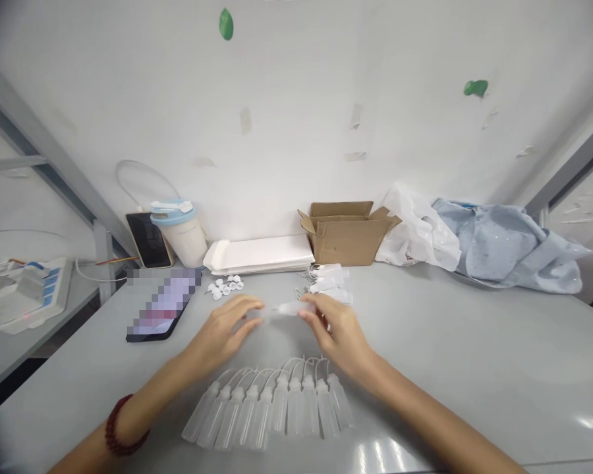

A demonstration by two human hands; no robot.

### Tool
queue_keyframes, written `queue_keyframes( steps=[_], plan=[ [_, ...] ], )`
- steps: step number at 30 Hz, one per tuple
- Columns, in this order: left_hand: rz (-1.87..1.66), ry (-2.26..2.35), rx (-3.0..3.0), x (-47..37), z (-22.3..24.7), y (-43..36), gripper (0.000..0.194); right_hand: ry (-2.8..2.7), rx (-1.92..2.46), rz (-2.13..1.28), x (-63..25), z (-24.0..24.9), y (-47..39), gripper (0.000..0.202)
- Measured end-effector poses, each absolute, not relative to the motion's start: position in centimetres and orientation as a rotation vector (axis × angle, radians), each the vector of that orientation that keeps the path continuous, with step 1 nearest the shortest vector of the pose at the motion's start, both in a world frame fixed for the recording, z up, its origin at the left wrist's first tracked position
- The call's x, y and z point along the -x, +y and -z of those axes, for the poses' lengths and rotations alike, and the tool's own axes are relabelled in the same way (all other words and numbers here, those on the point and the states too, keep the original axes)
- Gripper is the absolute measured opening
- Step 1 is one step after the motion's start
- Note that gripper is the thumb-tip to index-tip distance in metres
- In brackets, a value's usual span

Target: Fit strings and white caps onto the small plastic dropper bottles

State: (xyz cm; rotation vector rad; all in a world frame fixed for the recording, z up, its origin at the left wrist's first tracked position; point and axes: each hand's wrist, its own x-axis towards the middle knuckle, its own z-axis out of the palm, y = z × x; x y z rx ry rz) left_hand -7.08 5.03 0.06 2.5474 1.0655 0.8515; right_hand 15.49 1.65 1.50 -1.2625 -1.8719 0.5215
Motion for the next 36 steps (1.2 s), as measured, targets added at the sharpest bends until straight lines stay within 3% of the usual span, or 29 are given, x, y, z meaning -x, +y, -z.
queue_keyframes(
  steps=[4,9,27,36],
  plan=[
    [-0.838,1.399,-2.744,9.3,1.0,7.8,0.030,-1.871,1.339,-0.241,-17.3,-1.3,3.4,0.032],
    [-0.689,1.511,-2.835,10.8,2.8,9.7,0.040,-1.897,1.490,-0.158,-19.2,-0.9,5.2,0.034],
    [-0.521,1.392,-2.858,10.0,2.4,9.3,0.025,-2.109,1.465,-0.152,-19.6,-1.6,4.8,0.012],
    [-0.426,1.338,-2.801,8.9,1.4,7.8,0.019,-2.670,1.456,-0.956,-19.3,-5.2,0.9,0.027]
  ],
)
